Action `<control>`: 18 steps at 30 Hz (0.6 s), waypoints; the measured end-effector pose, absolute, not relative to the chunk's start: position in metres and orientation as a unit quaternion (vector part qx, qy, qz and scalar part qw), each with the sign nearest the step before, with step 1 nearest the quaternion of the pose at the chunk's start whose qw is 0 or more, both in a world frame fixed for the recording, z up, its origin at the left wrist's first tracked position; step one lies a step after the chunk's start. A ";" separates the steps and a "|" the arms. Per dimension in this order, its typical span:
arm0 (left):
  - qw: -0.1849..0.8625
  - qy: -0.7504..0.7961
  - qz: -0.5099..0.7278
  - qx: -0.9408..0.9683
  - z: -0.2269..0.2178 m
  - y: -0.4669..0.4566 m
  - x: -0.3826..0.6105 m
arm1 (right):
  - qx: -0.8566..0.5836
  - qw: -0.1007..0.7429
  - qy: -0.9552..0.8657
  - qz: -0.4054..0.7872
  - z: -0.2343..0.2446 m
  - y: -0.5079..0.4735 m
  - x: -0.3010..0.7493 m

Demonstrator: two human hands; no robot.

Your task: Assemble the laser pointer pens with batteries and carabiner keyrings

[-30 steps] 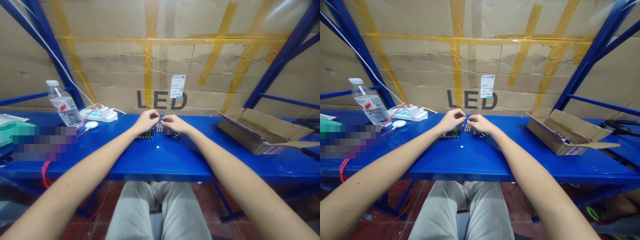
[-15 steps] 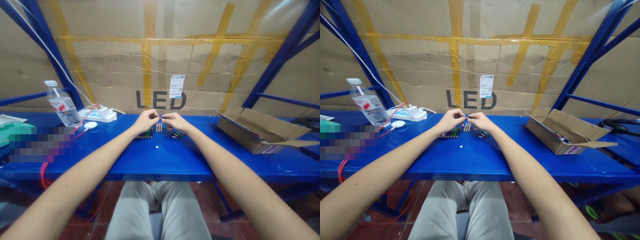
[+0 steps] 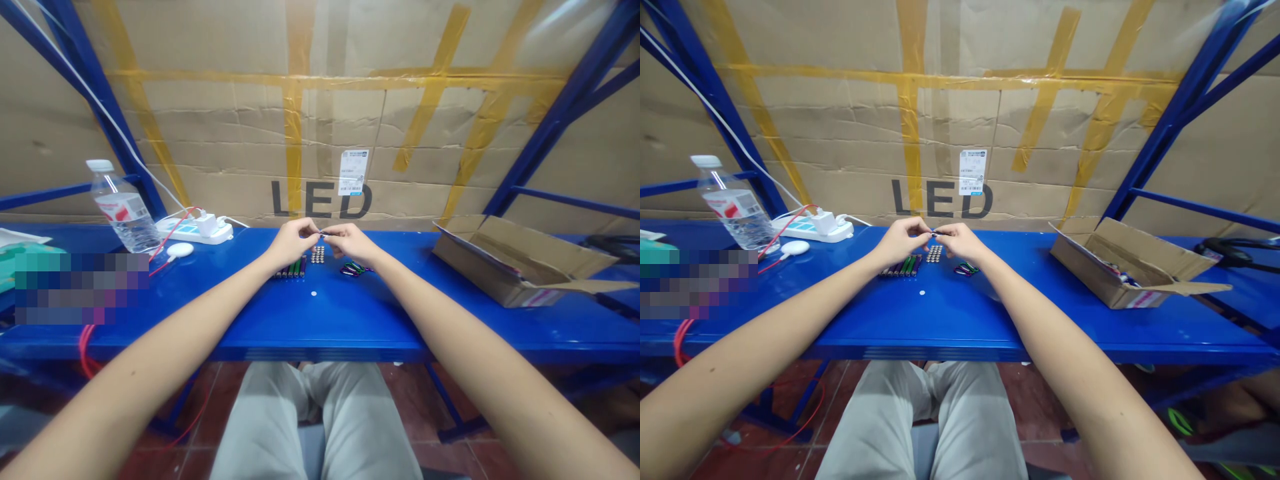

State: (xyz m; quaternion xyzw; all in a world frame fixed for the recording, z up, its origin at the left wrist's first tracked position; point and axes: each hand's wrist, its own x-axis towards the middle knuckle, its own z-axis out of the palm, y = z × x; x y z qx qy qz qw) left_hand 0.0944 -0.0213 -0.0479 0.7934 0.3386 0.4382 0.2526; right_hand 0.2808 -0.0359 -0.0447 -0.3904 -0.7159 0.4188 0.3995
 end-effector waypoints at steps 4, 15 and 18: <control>0.226 0.362 0.444 0.788 -0.049 -0.024 0.098 | -0.427 0.376 -0.779 0.263 -0.044 -0.032 0.278; 0.193 0.365 0.460 0.786 -0.048 -0.030 0.105 | -0.535 0.221 -0.815 -0.018 -0.045 -0.038 0.265; 0.200 0.380 0.466 0.773 -0.044 -0.025 0.097 | -0.552 0.216 -0.805 -0.019 -0.044 -0.037 0.269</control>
